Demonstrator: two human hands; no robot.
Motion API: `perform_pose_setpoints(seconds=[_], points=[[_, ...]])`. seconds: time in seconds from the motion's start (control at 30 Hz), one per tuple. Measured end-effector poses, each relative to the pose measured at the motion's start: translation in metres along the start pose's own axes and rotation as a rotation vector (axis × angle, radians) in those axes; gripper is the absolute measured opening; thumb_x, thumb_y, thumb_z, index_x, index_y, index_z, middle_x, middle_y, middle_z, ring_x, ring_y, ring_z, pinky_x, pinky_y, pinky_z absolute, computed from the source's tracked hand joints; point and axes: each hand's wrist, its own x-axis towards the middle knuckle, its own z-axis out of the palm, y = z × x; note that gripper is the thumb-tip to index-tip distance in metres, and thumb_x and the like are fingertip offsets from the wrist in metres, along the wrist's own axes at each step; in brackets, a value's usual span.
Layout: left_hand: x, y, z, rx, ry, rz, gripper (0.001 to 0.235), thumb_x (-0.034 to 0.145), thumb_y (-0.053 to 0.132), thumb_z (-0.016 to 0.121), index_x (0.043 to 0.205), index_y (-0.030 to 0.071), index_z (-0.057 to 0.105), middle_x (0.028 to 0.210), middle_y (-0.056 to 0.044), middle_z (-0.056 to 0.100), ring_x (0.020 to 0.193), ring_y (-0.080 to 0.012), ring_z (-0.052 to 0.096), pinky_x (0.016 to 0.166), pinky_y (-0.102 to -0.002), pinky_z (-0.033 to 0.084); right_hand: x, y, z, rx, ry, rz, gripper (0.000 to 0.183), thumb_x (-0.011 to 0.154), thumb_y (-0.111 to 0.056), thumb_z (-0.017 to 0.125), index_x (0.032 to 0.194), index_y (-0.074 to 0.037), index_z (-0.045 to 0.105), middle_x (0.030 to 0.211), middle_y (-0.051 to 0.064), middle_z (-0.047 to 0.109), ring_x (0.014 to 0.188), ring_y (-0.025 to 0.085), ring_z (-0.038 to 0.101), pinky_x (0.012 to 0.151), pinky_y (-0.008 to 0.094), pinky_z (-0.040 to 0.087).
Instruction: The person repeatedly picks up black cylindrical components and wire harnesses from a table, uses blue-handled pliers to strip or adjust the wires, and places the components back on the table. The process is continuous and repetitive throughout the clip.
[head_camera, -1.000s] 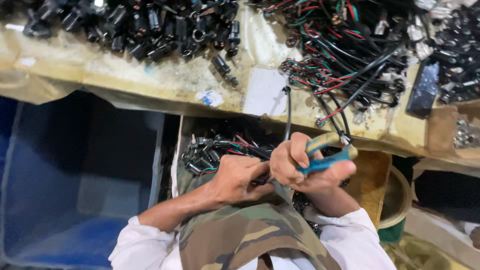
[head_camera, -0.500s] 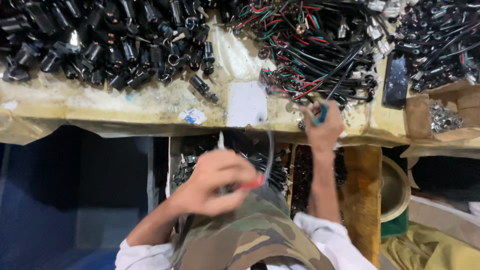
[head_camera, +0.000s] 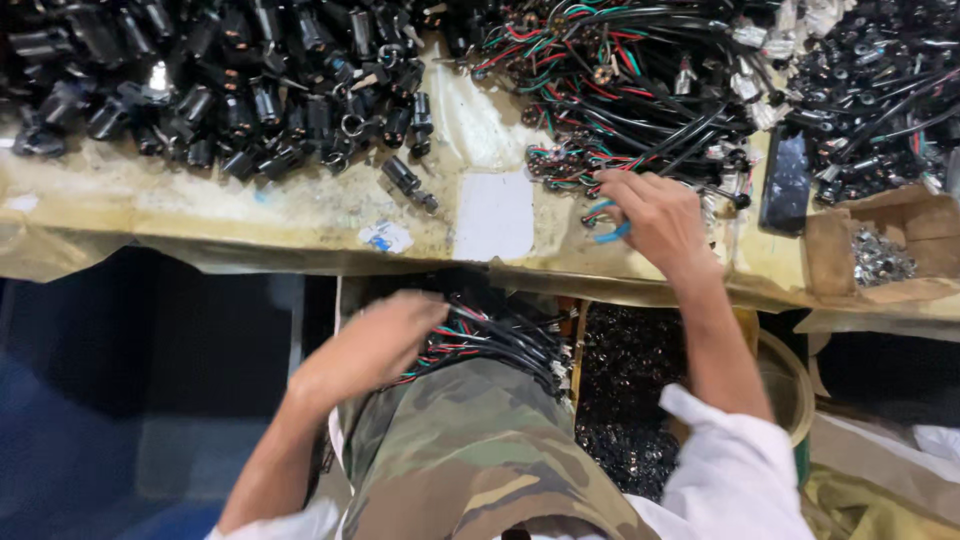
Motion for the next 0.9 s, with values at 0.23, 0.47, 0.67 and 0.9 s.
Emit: perform_pose_setpoints(seconds=[0.23, 0.47, 0.67, 0.9], points=[[0.083, -0.065, -0.076, 0.525, 0.439, 0.052, 0.058, 0.078, 0.009, 0.070, 0.135, 0.008, 0.063, 0.132, -0.008, 0.065, 0.116, -0.0326, 0.055, 0.092, -0.046, 0.043, 0.040, -0.006, -0.005, 0.609, 0.405, 0.341, 0.023, 0.097, 0.004, 0.079, 0.103, -0.004, 0.058, 0.108, 0.010, 0.068, 0.096, 0.022, 0.068, 0.089, 0.031, 0.057], [0.077, -0.069, -0.084, 0.279, 0.606, 0.062, 0.039, 0.081, 0.023, 0.087, 0.116, 0.013, 0.070, 0.105, -0.007, 0.066, 0.099, -0.0267, 0.061, 0.081, -0.042, 0.043, 0.065, -0.056, -0.004, 0.543, 0.403, 0.004, 0.022, 0.087, 0.005, 0.079, 0.087, -0.009, 0.063, 0.100, 0.004, 0.074, 0.092, 0.019, 0.074, 0.080, 0.030, 0.056], [0.066, -0.026, -0.030, -0.408, 0.913, 0.088, 0.038, 0.082, 0.009, 0.090, 0.111, 0.005, 0.065, 0.115, -0.010, 0.068, 0.110, -0.0194, 0.067, 0.095, -0.034, 0.054, 0.054, -0.108, 0.059, 0.476, -0.142, 0.310, 0.032, 0.076, -0.023, 0.092, 0.092, -0.006, 0.070, 0.085, 0.011, 0.070, 0.074, 0.030, 0.068, 0.068, 0.040, 0.053], [0.065, 0.001, 0.005, -1.194, 0.751, 0.009, 0.036, 0.096, 0.021, 0.075, 0.122, 0.004, 0.057, 0.110, -0.010, 0.070, 0.104, -0.0147, 0.067, 0.095, -0.032, 0.057, 0.046, -0.090, 0.062, 0.495, -0.170, 0.193, 0.039, 0.071, -0.014, 0.089, 0.106, -0.005, 0.072, 0.105, 0.012, 0.063, 0.094, 0.034, 0.065, 0.078, 0.043, 0.053]])
